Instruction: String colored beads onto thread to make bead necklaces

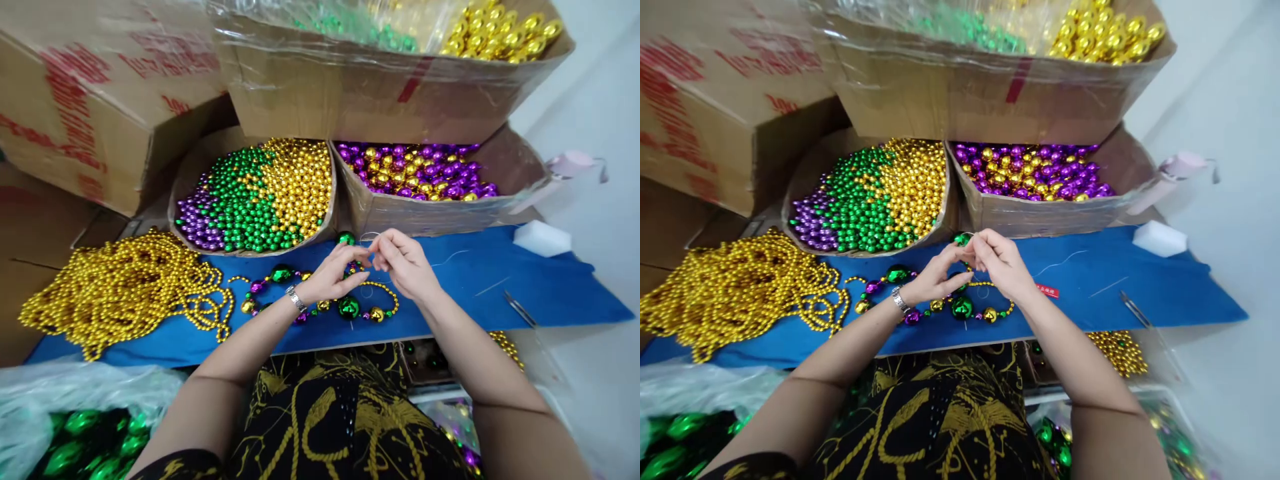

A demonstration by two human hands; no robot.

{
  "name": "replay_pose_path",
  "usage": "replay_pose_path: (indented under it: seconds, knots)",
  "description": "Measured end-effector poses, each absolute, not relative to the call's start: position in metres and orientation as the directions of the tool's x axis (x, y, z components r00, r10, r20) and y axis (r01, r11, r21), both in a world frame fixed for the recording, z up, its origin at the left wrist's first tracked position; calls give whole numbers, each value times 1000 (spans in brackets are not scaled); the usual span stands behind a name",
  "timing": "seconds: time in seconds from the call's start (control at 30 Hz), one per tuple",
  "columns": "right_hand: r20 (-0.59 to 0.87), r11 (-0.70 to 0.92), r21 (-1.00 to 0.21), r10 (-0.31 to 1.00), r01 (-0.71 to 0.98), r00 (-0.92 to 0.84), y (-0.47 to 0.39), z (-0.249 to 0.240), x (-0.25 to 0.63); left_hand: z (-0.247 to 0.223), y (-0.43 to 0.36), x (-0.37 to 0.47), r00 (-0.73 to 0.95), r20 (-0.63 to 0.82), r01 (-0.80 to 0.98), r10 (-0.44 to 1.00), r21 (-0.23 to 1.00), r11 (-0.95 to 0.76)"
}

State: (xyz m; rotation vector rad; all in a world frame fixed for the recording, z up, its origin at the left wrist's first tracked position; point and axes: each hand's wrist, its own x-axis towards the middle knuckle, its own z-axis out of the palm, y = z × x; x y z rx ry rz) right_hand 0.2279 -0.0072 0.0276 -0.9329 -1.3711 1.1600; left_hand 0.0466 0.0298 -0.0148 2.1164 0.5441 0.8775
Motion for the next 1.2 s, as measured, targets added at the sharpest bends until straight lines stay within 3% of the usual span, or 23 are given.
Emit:
replay_pose_path:
  seconds: [0.23,0.4,0.5,0.6,0.67,0.73,0.83,1.03,1.2]
  knots:
    - [5,39,-879,997,-476,73,1,22,256,-5,48,56,821,373,-14,432,770,-637]
    - [-63,11,-850,991,-527,121,4,10,286,5,57,72,933,263,-13,245,706,-708]
    - [-67,23,-925,973,-380,222,-3,-7,319,0,60,80,922,275,9,272,688,-726]
    - [27,-4,-997,931,83,365,-23,-32,365,-9,61,85,870,349,3,348,702,-712]
    - [131,-73,-838,935,540,329,-44,-51,394,-14,62,85,840,382,-10,386,722,-692]
    - [109,-111,-629,967,770,229,-65,-69,414,-16,64,86,826,390,-16,407,738,-675]
    - [63,-181,-509,967,842,245,-89,-91,431,-16,65,86,813,378,6,443,755,-655]
    - [118,-544,-246,805,803,581,-112,-108,476,-18,68,86,795,348,67,497,764,-642]
    - [99,-633,-135,757,763,646,-133,-114,499,-20,68,85,780,354,57,517,781,-622]
